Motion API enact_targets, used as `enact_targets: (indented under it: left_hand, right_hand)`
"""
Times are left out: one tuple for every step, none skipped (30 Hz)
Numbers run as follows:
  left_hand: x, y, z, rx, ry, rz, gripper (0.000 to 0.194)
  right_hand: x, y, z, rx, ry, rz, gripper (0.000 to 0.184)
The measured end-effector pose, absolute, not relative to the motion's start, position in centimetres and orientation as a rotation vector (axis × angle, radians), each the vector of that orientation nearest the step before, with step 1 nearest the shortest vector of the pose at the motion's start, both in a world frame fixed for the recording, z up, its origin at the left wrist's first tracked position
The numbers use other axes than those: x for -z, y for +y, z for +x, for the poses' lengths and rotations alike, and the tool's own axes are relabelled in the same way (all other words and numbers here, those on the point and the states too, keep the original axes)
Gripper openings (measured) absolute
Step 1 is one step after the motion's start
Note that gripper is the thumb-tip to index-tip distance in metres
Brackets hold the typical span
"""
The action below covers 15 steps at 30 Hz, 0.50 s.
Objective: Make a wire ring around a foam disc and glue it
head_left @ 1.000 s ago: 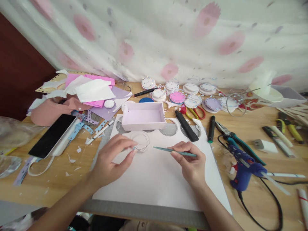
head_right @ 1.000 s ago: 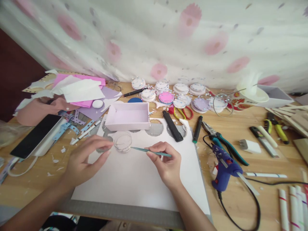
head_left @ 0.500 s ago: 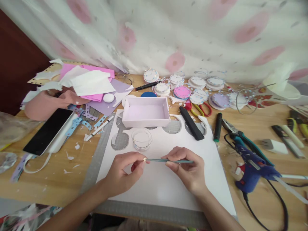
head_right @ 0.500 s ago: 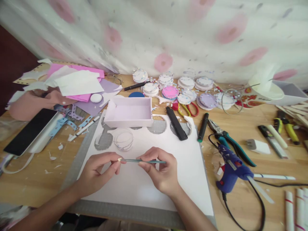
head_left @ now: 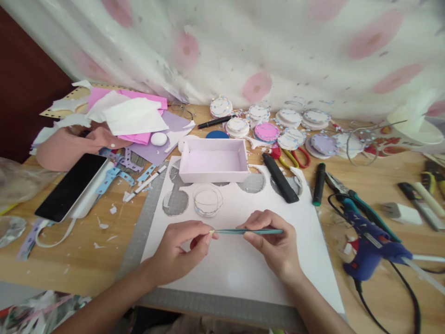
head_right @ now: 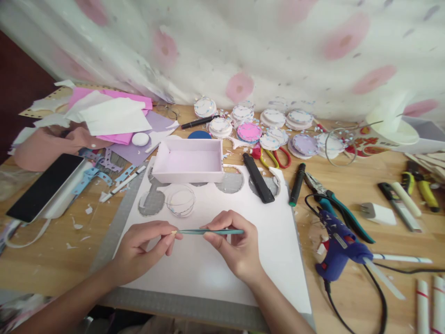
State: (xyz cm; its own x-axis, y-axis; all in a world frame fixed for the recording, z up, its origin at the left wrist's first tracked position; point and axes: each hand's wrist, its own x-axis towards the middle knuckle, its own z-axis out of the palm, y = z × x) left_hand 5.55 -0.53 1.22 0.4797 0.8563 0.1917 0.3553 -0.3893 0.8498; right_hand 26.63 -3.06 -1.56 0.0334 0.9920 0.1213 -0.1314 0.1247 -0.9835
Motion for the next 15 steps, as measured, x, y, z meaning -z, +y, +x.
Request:
enact_targets:
  left_hand:
    - [-1.3, -0.6, 5.5, -0.819, 1.003, 1.954, 0.019]
    - [-1.3, -0.6, 5.5, -0.815, 1.006, 1.951, 0.019]
    - [-1.3, -0.5, 5.5, -0.807, 1.006, 1.948, 0.019]
    - [-1.3, -0.5, 5.6, -0.801, 1.005, 1.946, 0.019]
    - [-1.3, -0.5, 5.6, -0.794, 1.002, 1.944, 0.020]
    - [-1.2, -0.4, 5.6, -0.784, 0.999, 1.935, 0.021]
    - [-1.1, -0.4, 5.7, -0.772, 1.003, 1.915, 0.022]
    - [-1.1, -0.3, 5.7, -0.754, 1.015, 1.882, 0.023]
    - [-1.0, -0.3, 5.8, -0.729, 1.030, 1.839, 0.023]
    - [-0.9, -0.4, 5.9, -0.692, 1.048, 1.787, 0.023]
    - [-0.9, -0.5, 5.9, -0.644, 1.058, 1.733, 0.024]
    - [-0.8, -0.7, 6.0, -0.591, 1.058, 1.680, 0.026]
    - [-0.8, -0.9, 6.0, -0.537, 1.048, 1.624, 0.029]
    - [-0.8, -1.2, 6.1, -0.485, 1.026, 1.563, 0.034]
    - [-0.7, -1.6, 6.2, -0.447, 0.998, 1.500, 0.040]
  right_hand:
    - [1.6, -3.1, 26.6, -1.164, -1.144, -1.039, 0.010]
    - [1.6, -3.0, 26.6, -1.167, -1.140, -1.044, 0.010]
    - [1.6, -3.0, 26.6, -1.169, -1.136, -1.048, 0.010]
    - [1.7, -3.0, 26.6, -1.167, -1.132, -1.050, 0.010]
    - [1.7, -3.0, 26.6, -1.163, -1.129, -1.050, 0.011]
    - [1.8, -2.9, 26.6, -1.155, -1.126, -1.048, 0.011]
    - [1.8, -2.9, 26.6, -1.145, -1.127, -1.043, 0.012]
    - [1.8, -2.9, 26.6, -1.131, -1.134, -1.036, 0.012]
    - [1.7, -2.8, 26.6, -1.106, -1.145, -1.034, 0.013]
    - [1.5, -2.9, 26.6, -1.064, -1.163, -1.036, 0.013]
    - [1.3, -3.0, 26.6, -1.004, -1.191, -1.040, 0.014]
    - [1.1, -3.2, 26.5, -0.926, -1.233, -1.039, 0.015]
    - [0.8, -3.4, 26.4, -0.832, -1.298, -1.029, 0.016]
    - [0.6, -3.8, 26.2, -0.725, -1.384, -1.012, 0.017]
    - [0.4, -4.2, 26.0, -0.609, -1.490, -0.991, 0.018]
